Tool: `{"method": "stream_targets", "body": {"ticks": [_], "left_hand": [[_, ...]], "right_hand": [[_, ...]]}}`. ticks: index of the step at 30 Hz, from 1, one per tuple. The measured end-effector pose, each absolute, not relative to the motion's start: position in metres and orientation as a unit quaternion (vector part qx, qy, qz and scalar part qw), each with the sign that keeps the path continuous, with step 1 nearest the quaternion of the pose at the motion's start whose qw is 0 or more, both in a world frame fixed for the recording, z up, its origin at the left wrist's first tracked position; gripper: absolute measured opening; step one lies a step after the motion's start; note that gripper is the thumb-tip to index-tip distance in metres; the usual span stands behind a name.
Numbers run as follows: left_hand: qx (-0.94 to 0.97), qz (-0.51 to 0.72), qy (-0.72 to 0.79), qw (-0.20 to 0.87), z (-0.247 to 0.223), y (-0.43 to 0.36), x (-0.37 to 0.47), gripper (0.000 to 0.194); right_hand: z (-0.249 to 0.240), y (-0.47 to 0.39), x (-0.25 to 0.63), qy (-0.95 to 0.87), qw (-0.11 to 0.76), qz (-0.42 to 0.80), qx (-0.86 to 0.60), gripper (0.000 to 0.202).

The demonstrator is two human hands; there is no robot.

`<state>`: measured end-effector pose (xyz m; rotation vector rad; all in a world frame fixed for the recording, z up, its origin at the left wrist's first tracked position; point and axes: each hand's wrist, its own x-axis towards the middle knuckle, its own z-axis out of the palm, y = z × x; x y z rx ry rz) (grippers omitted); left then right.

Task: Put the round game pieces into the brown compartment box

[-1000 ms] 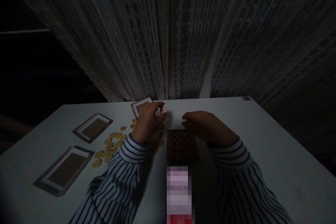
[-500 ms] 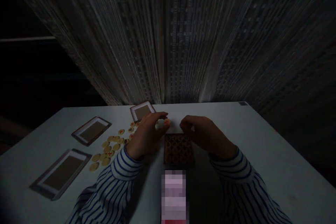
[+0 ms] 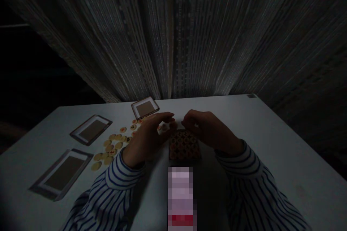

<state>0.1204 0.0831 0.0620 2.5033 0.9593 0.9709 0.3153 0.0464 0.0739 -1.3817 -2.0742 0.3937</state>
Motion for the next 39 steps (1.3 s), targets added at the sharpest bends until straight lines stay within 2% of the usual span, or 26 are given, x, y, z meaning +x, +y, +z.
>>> {"method": "stream_targets", "body": {"ticks": [24, 39], "left_hand": [[0.875, 0.3, 0.285, 0.251, 0.0532, 0.0854, 0.1199, 0.041], [0.871, 0.308, 0.275, 0.264, 0.0566, 0.0834, 0.1211, 0.04]], "right_hand": [[0.0699, 0.0478, 0.3096, -0.774, 0.305, 0.236, -0.501, 0.017], [0.068, 0.0482, 0.3107, -0.771, 0.316, 0.252, -0.493, 0.016]]}}
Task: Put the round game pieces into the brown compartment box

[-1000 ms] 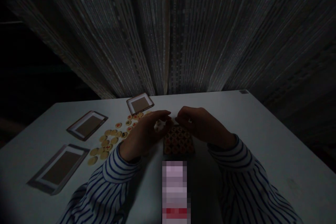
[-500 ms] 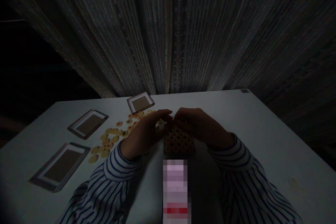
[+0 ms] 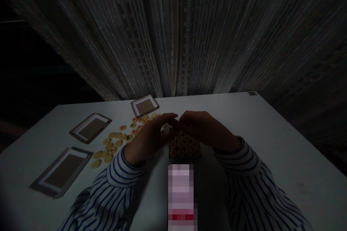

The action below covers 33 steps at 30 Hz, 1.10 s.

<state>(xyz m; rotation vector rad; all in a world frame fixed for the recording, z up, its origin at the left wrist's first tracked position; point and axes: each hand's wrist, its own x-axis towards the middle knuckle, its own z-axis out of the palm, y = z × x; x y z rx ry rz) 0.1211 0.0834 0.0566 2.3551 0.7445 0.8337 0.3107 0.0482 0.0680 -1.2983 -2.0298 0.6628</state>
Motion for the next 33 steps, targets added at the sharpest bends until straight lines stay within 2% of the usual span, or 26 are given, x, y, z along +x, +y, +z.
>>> {"method": "stream_targets", "body": {"ticks": [7, 10, 15, 25, 33], "left_hand": [[0.881, 0.287, 0.289, 0.24, 0.055, 0.084, 0.117, 0.04], [0.887, 0.27, 0.295, 0.232, 0.055, 0.085, 0.115, 0.047], [0.882, 0.266, 0.309, 0.235, 0.055, 0.088, 0.112, 0.044], [0.844, 0.269, 0.308, 0.346, 0.06, 0.087, 0.112, 0.035], [0.824, 0.285, 0.304, 0.384, 0.065, 0.089, 0.113, 0.027]], "right_hand": [[0.07, 0.048, 0.311, -0.774, 0.321, 0.244, -0.489, 0.012], [0.069, 0.049, 0.313, -0.781, 0.323, 0.236, -0.48, 0.014], [0.07, 0.049, 0.315, -0.783, 0.326, 0.228, -0.478, 0.018], [0.07, 0.048, 0.316, -0.783, 0.342, 0.236, -0.464, 0.015], [0.074, 0.045, 0.315, -0.775, 0.341, 0.263, -0.463, 0.016]]}}
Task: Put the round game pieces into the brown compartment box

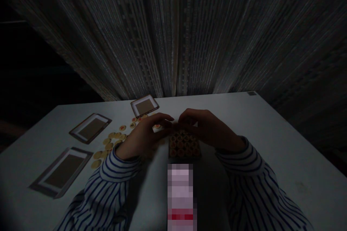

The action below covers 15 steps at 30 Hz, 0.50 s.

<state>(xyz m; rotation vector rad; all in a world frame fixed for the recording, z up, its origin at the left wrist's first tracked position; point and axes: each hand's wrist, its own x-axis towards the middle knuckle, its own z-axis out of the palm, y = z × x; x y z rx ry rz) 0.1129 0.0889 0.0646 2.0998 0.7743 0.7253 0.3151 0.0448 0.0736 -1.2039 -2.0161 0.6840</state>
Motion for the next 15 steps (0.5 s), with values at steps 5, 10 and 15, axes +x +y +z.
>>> {"method": "stream_targets", "body": {"ticks": [5, 10, 15], "left_hand": [[0.806, 0.301, 0.305, 0.408, 0.067, 0.0904, 0.1138, 0.022], [0.764, 0.321, 0.31, 0.465, 0.063, 0.0934, 0.1156, 0.017], [0.727, 0.326, 0.31, 0.519, 0.0597, 0.0955, 0.1185, 0.015]], "right_hand": [[0.0749, 0.0431, 0.3135, -0.777, 0.342, 0.246, -0.468, 0.017], [0.0755, 0.0419, 0.3126, -0.776, 0.343, 0.252, -0.466, 0.019], [0.0736, 0.0436, 0.3141, -0.776, 0.341, 0.259, -0.462, 0.023]]}}
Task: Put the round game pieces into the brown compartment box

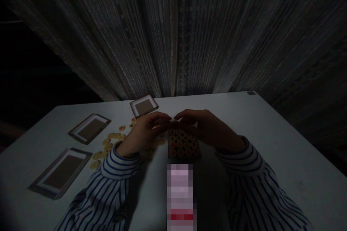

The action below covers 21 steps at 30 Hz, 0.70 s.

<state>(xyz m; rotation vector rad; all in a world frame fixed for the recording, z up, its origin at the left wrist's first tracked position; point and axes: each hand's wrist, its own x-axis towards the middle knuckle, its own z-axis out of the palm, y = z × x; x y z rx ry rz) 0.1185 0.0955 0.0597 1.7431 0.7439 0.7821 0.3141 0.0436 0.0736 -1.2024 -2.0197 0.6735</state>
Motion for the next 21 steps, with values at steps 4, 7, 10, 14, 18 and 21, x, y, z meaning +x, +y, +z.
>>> {"method": "stream_targets", "body": {"ticks": [4, 7, 10, 14, 18, 21], "left_hand": [[0.697, 0.333, 0.316, 0.551, 0.0583, 0.0961, 0.1209, 0.013], [0.677, 0.335, 0.321, 0.571, 0.056, 0.0967, 0.1217, 0.013], [0.668, 0.339, 0.307, 0.587, 0.0539, 0.0968, 0.1216, 0.015], [0.66, 0.328, 0.314, 0.599, 0.0545, 0.0956, 0.1217, 0.016], [0.646, 0.327, 0.321, 0.61, 0.0556, 0.0947, 0.1224, 0.014], [0.647, 0.323, 0.32, 0.612, 0.0546, 0.0951, 0.1218, 0.014]], "right_hand": [[0.0739, 0.0447, 0.3145, -0.782, 0.337, 0.264, -0.453, 0.022], [0.075, 0.0443, 0.3141, -0.778, 0.342, 0.262, -0.457, 0.023], [0.0747, 0.0441, 0.3145, -0.778, 0.345, 0.257, -0.458, 0.023], [0.0736, 0.0443, 0.3159, -0.787, 0.338, 0.251, -0.451, 0.022], [0.0744, 0.0435, 0.3163, -0.787, 0.325, 0.261, -0.456, 0.023], [0.0755, 0.0425, 0.3156, -0.793, 0.315, 0.248, -0.459, 0.022]]}}
